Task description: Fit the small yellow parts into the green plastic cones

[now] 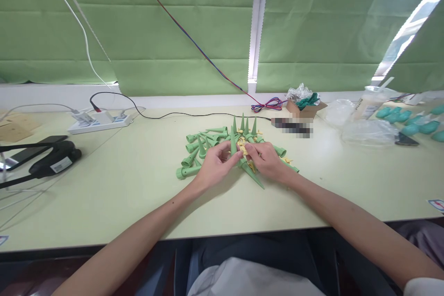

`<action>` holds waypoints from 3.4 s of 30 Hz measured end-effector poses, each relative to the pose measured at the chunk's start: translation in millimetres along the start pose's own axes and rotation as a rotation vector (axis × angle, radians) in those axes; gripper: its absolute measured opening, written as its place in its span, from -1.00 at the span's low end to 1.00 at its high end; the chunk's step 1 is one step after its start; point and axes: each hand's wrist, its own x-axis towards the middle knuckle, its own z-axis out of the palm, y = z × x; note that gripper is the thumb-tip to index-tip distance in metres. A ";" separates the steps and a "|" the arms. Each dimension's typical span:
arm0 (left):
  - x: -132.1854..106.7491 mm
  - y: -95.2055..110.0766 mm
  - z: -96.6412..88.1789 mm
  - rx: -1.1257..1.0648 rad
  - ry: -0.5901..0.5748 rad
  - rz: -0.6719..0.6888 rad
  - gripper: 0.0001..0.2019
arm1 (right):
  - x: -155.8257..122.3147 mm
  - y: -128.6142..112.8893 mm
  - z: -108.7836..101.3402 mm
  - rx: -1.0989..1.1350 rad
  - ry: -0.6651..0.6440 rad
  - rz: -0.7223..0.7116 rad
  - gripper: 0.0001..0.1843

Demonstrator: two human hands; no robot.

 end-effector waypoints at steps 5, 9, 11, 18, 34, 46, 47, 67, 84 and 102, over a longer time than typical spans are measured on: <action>1.5 0.7 -0.8 -0.015 0.056 -0.018 -0.72 | -0.3 -3.0 -2.3 0.009 0.035 0.004 -0.50; 2.6 0.9 -0.7 -0.128 0.078 -0.058 -0.70 | -0.4 -6.4 -3.6 0.104 0.046 0.021 -0.74; 3.1 2.1 -0.5 -0.165 0.090 -0.080 -0.68 | -0.4 -7.0 -3.2 0.124 0.044 0.008 -0.78; 3.6 5.0 0.0 -0.182 0.078 -0.093 -0.66 | -0.5 -6.6 -2.3 0.146 0.009 -0.024 -0.85; 2.9 -1.4 -1.2 -0.076 0.035 -0.056 -0.67 | -0.1 -3.8 -3.1 0.044 -0.013 -0.028 -0.69; 1.9 -2.0 -0.1 -0.086 -0.018 -0.037 -0.67 | 0.5 -3.8 -2.4 0.017 -0.044 0.028 -0.44; 1.8 -1.6 -0.2 -0.086 -0.021 -0.036 -0.67 | 0.6 -4.0 -2.3 0.021 -0.046 0.033 -0.42; 3.7 1.2 -0.5 -0.158 0.080 -0.051 -0.70 | -2.0 -5.0 -2.4 0.175 -0.012 0.006 -0.86; 1.7 -7.2 0.1 -0.022 0.049 -0.016 -0.68 | -0.9 -5.1 -4.0 0.019 -0.028 -0.005 -0.69; 1.0 -7.4 1.1 0.017 0.029 0.010 -0.71 | -0.1 -4.0 -1.3 0.032 -0.057 0.037 -0.47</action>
